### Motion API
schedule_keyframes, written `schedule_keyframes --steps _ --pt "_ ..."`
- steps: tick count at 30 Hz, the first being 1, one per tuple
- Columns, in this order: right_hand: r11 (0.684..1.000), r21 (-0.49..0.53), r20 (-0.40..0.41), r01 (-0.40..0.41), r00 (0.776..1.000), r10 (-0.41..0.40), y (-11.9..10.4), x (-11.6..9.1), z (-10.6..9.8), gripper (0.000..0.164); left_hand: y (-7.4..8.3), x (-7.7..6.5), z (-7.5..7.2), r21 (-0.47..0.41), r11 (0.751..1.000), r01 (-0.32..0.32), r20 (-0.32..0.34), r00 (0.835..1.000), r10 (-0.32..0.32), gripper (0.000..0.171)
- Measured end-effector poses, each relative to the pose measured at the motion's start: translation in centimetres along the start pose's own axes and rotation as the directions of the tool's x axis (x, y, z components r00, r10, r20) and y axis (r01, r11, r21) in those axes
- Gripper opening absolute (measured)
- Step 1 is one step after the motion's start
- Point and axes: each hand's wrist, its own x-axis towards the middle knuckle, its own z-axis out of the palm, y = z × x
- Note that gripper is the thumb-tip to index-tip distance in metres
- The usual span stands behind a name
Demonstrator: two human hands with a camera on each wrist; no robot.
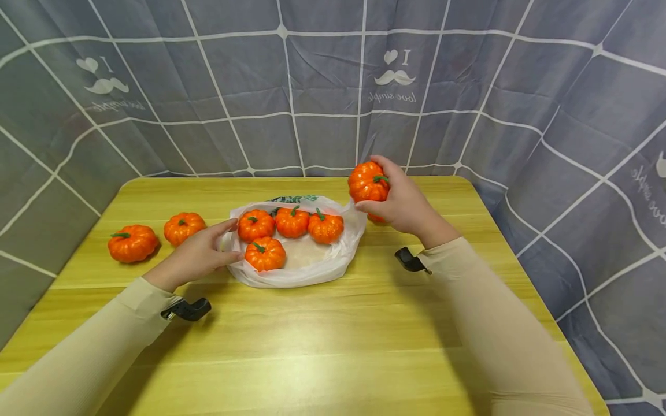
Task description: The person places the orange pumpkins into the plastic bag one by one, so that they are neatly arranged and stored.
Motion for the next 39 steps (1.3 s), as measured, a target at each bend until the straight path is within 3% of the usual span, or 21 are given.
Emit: schedule_keyframes --steps 6,10,16,21,28,39 --pt "0.996 0.011 0.126 0.087 0.988 -0.087 -2.0 0.2 4.3 0.097 -0.2 0.0 0.1 0.009 1.0 -0.013 -0.009 1.0 0.013 0.088" --pt "0.991 -0.044 0.177 0.125 0.977 -0.115 -2.6 0.3 6.7 0.097 -0.2 0.0 0.1 0.003 1.0 -0.018 -0.011 1.0 0.018 0.087" --pt "0.968 -0.162 0.261 0.191 0.955 -0.145 -2.0 0.7 10.2 0.098 -0.2 0.1 0.1 -0.009 1.0 -0.026 -0.012 1.0 0.026 0.086" --pt "0.966 -0.192 0.333 0.176 0.937 -0.104 -1.1 1.1 12.5 0.095 -0.2 0.0 0.1 -0.005 1.0 -0.018 -0.006 1.0 0.018 0.087" --pt "0.967 -0.211 0.379 0.143 0.924 -0.054 -0.4 1.2 14.1 0.093 -0.1 0.0 0.2 -0.007 1.0 -0.002 0.008 1.0 0.002 0.089" --pt "0.968 -0.218 0.371 0.129 0.928 -0.04 -0.3 1.3 14.5 0.095 -0.1 0.0 0.3 0.013 1.0 -0.009 0.003 1.0 0.009 0.089"
